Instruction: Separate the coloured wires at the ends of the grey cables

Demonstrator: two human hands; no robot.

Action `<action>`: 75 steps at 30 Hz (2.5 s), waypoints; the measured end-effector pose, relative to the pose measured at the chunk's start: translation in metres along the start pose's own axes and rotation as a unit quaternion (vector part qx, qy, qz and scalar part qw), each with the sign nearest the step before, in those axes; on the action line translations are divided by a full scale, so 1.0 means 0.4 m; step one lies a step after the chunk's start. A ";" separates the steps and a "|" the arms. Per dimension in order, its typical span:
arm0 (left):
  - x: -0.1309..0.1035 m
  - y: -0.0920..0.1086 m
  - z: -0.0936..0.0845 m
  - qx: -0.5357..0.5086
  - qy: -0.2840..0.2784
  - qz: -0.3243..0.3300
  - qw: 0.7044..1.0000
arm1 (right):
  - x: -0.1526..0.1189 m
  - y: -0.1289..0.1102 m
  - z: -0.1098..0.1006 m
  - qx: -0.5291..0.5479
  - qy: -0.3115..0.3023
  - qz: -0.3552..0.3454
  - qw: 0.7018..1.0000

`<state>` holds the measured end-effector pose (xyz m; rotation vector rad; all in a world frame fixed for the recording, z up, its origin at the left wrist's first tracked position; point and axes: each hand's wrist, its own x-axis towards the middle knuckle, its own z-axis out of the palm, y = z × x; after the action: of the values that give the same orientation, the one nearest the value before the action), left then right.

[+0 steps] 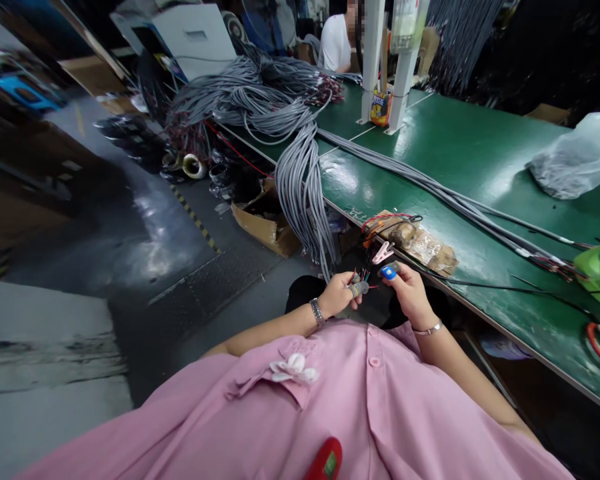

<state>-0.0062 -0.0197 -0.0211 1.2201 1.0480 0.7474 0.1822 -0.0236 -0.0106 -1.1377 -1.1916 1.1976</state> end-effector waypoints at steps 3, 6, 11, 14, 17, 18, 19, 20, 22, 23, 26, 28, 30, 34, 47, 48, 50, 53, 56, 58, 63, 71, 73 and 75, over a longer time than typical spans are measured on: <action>0.000 -0.002 -0.001 -0.008 0.002 0.010 1.000 | -0.001 0.013 -0.003 -0.007 0.001 0.075 0.997; -0.003 -0.003 0.002 0.001 -0.009 0.017 1.000 | -0.001 0.011 0.014 -0.023 -0.075 0.097 0.992; -0.009 0.008 0.004 0.019 -0.047 -0.012 0.999 | 0.003 0.000 0.042 -0.065 -0.135 -0.004 0.989; -0.009 0.017 -0.003 0.035 -0.072 -0.033 0.996 | 0.003 0.000 0.040 -0.130 -0.129 -0.070 0.981; -0.003 0.020 -0.006 0.008 -0.032 -0.035 0.999 | 0.000 0.003 0.031 -0.103 -0.099 -0.049 0.989; 0.000 0.020 -0.006 -0.011 -0.007 -0.033 0.999 | -0.002 0.005 0.028 -0.079 -0.091 -0.026 0.992; 0.003 0.019 -0.006 -0.032 0.017 -0.031 0.999 | -0.005 0.007 0.026 -0.053 -0.087 0.001 0.995; 0.006 0.018 -0.004 -0.051 0.035 -0.027 0.998 | -0.008 0.009 0.026 -0.027 -0.088 0.028 0.995; 0.010 0.014 -0.001 -0.079 0.052 -0.014 0.995 | -0.016 0.013 0.032 0.016 -0.083 0.064 0.994; 0.012 0.012 0.001 -0.087 0.051 -0.006 0.995 | -0.020 0.015 0.037 0.031 -0.073 0.068 0.995; 0.009 0.008 0.005 -0.093 0.030 0.002 0.995 | -0.023 0.016 0.053 0.049 -0.031 0.053 0.997; 0.004 0.008 0.006 -0.084 -0.001 -0.005 0.996 | -0.018 0.014 0.057 0.059 -0.017 0.054 0.997; -0.002 0.009 0.004 -0.069 -0.030 -0.008 0.997 | -0.010 0.012 0.055 0.073 -0.016 0.067 0.995; 0.000 0.010 -0.002 -0.092 0.011 -0.004 0.996 | 0.000 0.017 0.047 0.109 -0.007 0.090 0.990; 0.008 0.007 -0.003 -0.061 -0.048 -0.024 0.997 | -0.011 0.022 0.060 0.049 -0.050 0.059 0.996; 0.006 0.011 -0.006 -0.045 -0.060 -0.022 0.997 | -0.008 0.022 0.060 0.049 -0.059 0.063 0.995; 0.002 0.015 -0.009 -0.025 -0.068 -0.015 0.997 | 0.000 0.022 0.061 0.043 -0.074 0.065 0.994; 0.001 0.011 -0.008 -0.048 -0.049 -0.004 0.998 | 0.011 0.020 0.065 0.033 -0.065 0.067 0.995; 0.002 0.002 -0.005 -0.104 -0.013 -0.001 0.994 | 0.016 0.018 0.067 0.038 -0.038 0.083 0.995; 0.003 -0.002 -0.003 -0.132 0.009 -0.004 0.991 | 0.015 0.017 0.068 0.048 -0.027 0.090 0.994; 0.005 0.001 -0.002 -0.137 0.039 0.006 0.990 | 0.005 0.020 0.067 0.071 -0.018 0.089 0.993; -0.006 0.021 -0.008 -0.051 0.021 0.039 0.998 | 0.008 0.003 0.076 0.083 -0.059 0.091 0.991; -0.011 0.027 -0.007 -0.037 0.009 0.038 0.999 | 0.010 -0.001 0.082 0.086 -0.078 0.095 0.989; -0.015 0.032 -0.006 -0.028 0.005 0.035 0.999 | 0.011 -0.002 0.087 0.095 -0.078 0.101 0.987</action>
<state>-0.0096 -0.0215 -0.0071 1.2121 0.9905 0.8332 0.1475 -0.0193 -0.0080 -1.0529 -1.0692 1.5444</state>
